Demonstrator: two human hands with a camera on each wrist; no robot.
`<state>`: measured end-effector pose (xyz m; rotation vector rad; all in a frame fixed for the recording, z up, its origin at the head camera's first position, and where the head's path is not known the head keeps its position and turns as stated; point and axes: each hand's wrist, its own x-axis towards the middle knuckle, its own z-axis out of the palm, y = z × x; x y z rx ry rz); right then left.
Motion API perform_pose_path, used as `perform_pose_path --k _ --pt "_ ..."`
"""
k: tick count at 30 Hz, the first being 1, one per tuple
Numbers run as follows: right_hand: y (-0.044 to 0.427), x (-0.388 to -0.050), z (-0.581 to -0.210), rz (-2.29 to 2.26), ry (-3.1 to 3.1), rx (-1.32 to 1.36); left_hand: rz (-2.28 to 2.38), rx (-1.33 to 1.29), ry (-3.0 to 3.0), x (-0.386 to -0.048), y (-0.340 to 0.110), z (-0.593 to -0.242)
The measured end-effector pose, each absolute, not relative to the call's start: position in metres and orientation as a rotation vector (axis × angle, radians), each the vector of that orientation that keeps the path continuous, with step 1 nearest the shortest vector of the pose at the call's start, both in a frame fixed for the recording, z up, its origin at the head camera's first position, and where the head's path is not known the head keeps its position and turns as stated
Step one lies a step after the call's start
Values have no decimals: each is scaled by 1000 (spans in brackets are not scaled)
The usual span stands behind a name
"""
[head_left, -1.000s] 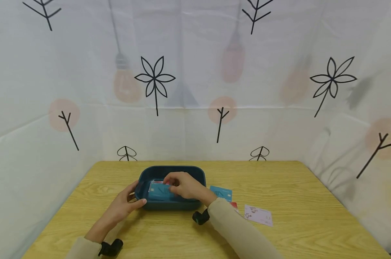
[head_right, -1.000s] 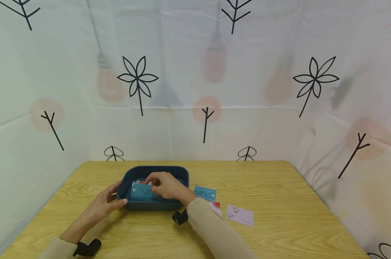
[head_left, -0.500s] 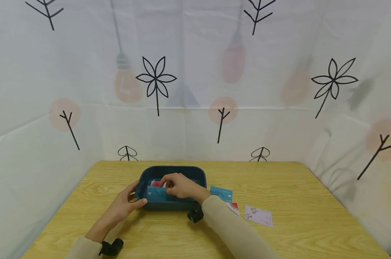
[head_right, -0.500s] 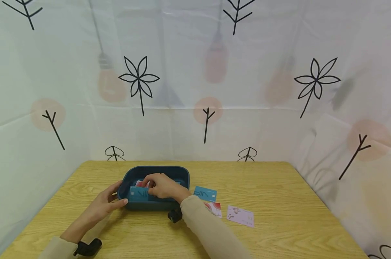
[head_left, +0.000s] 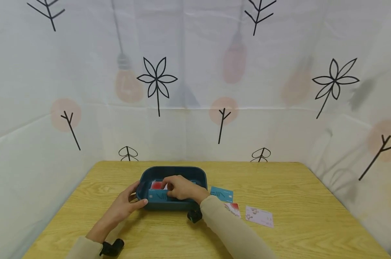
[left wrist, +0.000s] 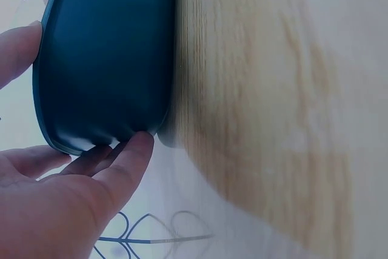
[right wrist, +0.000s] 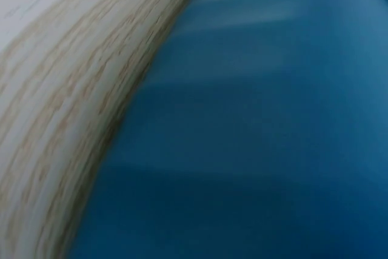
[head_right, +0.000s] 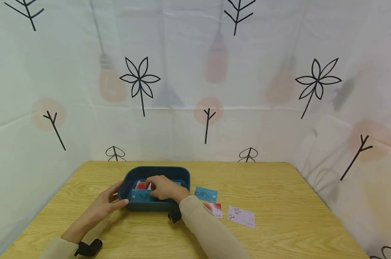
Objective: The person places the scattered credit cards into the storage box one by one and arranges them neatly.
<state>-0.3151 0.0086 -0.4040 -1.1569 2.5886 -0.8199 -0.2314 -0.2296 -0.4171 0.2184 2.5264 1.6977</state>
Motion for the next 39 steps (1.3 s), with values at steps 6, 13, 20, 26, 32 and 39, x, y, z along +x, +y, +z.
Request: perform_pose_path --k 6,13,20,26,32,39 --pt "8 -317 -407 -742 2626 -1177 1701 213 2520 -230 -228 -417" --pt "3 -317 -408 -653 2663 -1198 1685 226 2534 -231 -229 -417" --pt "0 -316 -407 -588 2694 -1150 1684 230 2546 -231 -230 -417" --pt "-2 -312 -405 -562 2708 -1123 1689 243 2547 -231 -230 -418" --pt "-5 -308 -401 -539 2727 -1109 1704 247 2523 -230 -229 -418" --pt "-7 -310 -404 -527 2724 -1170 1717 257 2512 -230 -229 -416"
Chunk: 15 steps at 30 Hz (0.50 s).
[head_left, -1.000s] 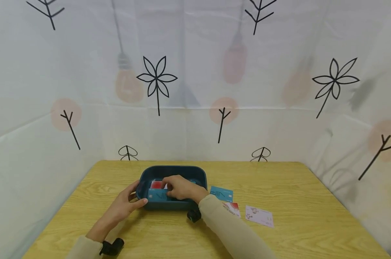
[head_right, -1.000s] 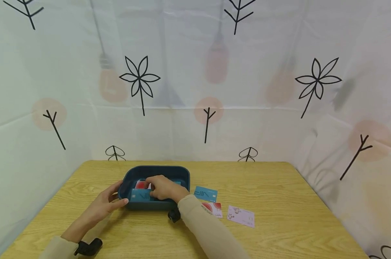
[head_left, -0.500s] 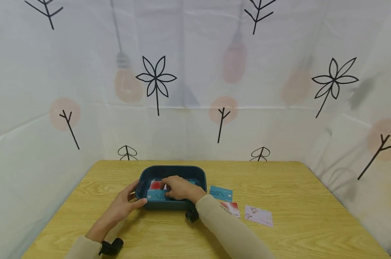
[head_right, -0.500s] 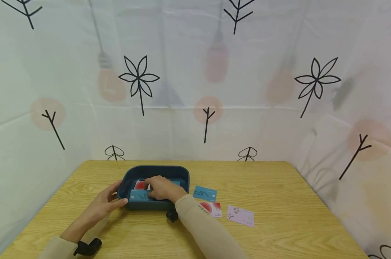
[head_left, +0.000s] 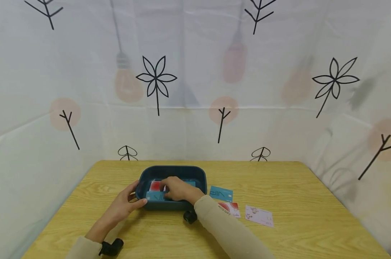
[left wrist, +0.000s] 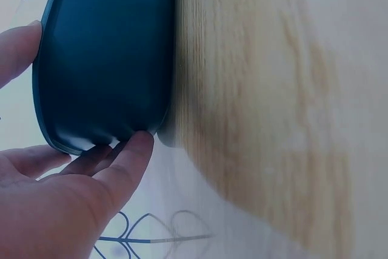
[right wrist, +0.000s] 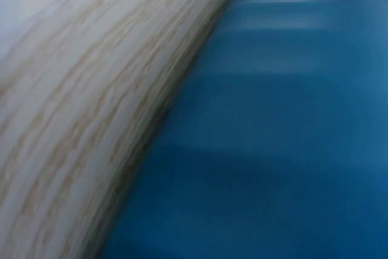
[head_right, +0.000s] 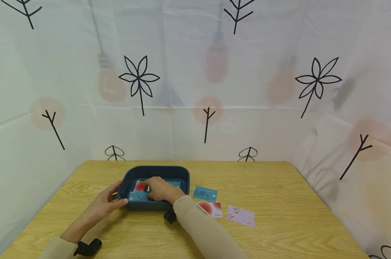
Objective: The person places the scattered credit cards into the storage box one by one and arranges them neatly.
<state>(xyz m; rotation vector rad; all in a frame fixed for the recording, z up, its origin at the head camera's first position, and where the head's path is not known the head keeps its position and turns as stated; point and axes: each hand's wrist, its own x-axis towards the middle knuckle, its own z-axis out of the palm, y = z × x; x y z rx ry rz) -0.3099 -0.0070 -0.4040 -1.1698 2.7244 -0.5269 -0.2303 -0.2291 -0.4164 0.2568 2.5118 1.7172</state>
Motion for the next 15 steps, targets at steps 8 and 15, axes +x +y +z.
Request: perform_pose_path --k 8,15 --pt "-8 -314 -409 -553 2729 -1159 1709 251 2526 -230 -229 -415" --pt "-8 -315 -410 -576 2707 -1167 1706 252 2517 -229 -229 -417"
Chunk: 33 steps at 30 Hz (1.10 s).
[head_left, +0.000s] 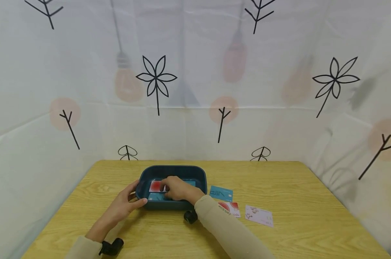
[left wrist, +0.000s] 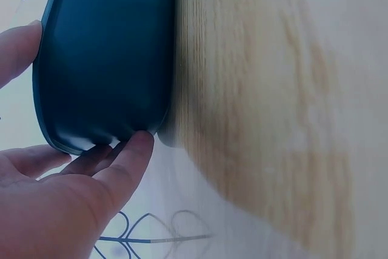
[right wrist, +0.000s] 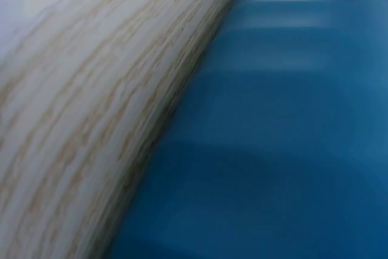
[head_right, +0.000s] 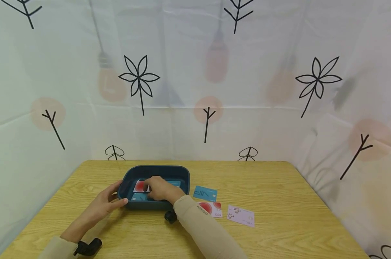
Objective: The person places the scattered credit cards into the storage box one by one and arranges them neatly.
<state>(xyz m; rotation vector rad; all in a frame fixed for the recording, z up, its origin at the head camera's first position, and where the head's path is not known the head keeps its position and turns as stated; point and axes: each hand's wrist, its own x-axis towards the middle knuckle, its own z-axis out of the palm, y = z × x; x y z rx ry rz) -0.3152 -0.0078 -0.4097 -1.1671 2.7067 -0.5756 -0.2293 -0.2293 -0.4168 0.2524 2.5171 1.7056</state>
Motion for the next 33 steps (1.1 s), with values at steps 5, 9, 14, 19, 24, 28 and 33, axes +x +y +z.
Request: perform_pose_path --k 5,9,14,19,24,28,33 --pt "-8 -315 -410 -577 2705 -1178 1705 247 2519 -229 -229 -417" --pt "-6 -314 -409 -575 2718 -1194 1713 240 2512 -229 -228 -416" --pt "-1 -313 -406 -601 2728 -1204 1706 231 2518 -229 -228 -415" --pt "10 -312 -400 -616 2737 -1189 1686 216 2540 -230 -228 -415" --pt "19 -312 -394 -619 2752 -1180 1671 219 2559 -230 -229 -416" --pt "27 -309 -389 -639 2762 -1205 1671 216 2550 -230 -230 -416" --pt "39 -304 -386 -656 2793 -1221 1674 212 2545 -231 -229 -416"
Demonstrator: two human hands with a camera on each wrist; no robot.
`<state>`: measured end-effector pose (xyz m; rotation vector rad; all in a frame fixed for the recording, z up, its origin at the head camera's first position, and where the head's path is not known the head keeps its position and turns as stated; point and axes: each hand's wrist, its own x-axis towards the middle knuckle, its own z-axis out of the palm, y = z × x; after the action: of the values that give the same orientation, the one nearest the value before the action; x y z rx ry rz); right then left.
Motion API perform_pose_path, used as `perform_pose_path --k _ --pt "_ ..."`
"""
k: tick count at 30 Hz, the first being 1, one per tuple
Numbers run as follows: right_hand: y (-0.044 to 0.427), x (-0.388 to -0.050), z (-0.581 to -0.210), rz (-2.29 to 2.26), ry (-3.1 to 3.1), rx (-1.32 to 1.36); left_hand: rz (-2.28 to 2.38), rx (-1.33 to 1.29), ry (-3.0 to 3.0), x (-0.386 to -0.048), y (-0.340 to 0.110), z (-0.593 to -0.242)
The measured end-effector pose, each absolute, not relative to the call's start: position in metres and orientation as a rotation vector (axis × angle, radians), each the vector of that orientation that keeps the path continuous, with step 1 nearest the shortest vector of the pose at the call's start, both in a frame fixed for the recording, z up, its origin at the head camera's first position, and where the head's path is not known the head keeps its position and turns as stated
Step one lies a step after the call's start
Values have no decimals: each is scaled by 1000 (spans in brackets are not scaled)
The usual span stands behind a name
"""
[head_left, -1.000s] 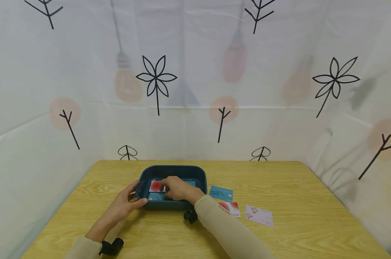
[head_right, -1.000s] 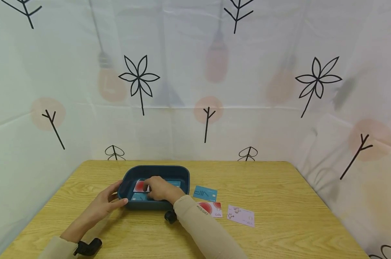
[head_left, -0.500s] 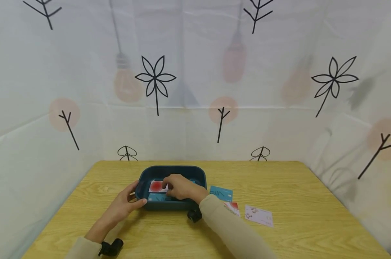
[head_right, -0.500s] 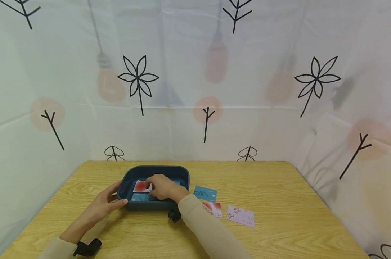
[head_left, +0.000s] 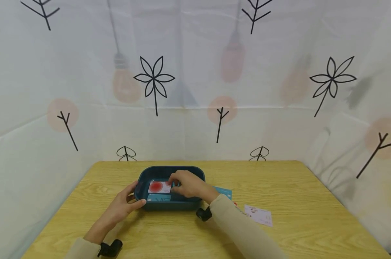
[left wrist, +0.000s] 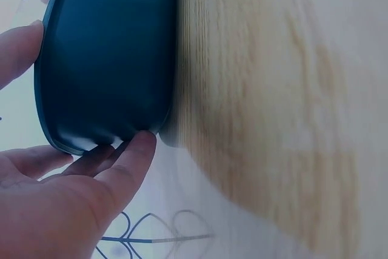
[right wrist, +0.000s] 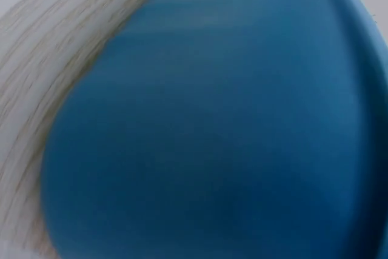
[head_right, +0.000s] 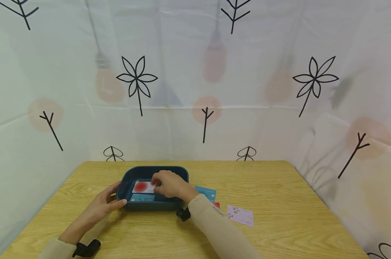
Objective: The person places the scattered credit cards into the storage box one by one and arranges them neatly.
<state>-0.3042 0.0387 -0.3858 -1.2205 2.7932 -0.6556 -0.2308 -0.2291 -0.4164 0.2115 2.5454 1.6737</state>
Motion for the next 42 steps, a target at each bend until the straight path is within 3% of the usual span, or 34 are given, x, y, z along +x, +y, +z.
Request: perform_pose_path --k 14,42 --pt "81 -295 -385 -766 2896 -1303 1703 218 2523 -232 -225 -419" --pt "162 -295 -393 -874 3077 -1118 1732 225 2514 -232 -228 -417"
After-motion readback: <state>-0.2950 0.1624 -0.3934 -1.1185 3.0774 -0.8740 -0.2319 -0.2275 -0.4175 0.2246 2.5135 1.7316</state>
